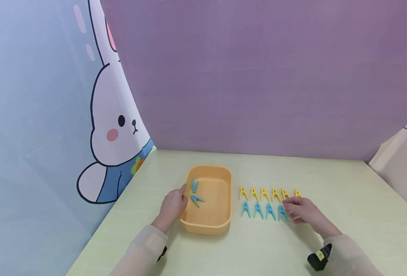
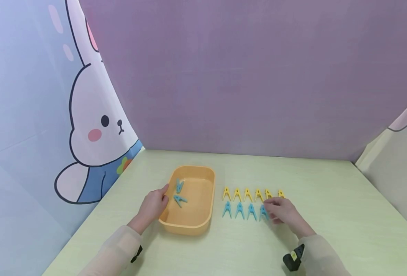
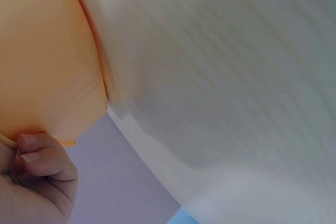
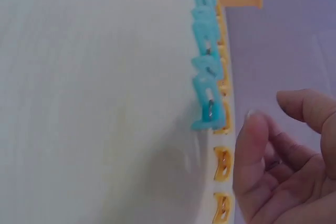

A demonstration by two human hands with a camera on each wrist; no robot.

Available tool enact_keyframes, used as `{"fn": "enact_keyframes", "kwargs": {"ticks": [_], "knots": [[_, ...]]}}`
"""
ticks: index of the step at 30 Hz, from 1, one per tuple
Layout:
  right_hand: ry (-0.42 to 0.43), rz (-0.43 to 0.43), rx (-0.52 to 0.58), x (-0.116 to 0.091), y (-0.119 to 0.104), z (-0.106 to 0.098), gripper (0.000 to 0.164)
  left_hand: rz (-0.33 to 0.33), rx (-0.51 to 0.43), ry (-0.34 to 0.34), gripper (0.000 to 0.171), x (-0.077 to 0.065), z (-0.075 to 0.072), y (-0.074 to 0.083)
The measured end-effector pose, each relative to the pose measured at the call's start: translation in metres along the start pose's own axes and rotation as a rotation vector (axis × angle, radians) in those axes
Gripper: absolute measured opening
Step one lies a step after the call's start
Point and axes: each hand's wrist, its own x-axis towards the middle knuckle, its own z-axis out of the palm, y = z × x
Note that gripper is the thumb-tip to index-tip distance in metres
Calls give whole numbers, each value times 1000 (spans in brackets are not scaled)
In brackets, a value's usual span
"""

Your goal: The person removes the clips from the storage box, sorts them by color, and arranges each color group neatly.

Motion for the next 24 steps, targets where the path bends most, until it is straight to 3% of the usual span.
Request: {"fn": "enact_keyframes", "kwargs": {"ticks": [8, 24], "knots": [[-80, -113, 104, 0, -14, 5, 47, 7, 6, -9, 46, -1, -2, 2], [-104, -169, 81, 11, -50, 26, 40, -2, -5, 1, 46, -1, -1, 2]]}}
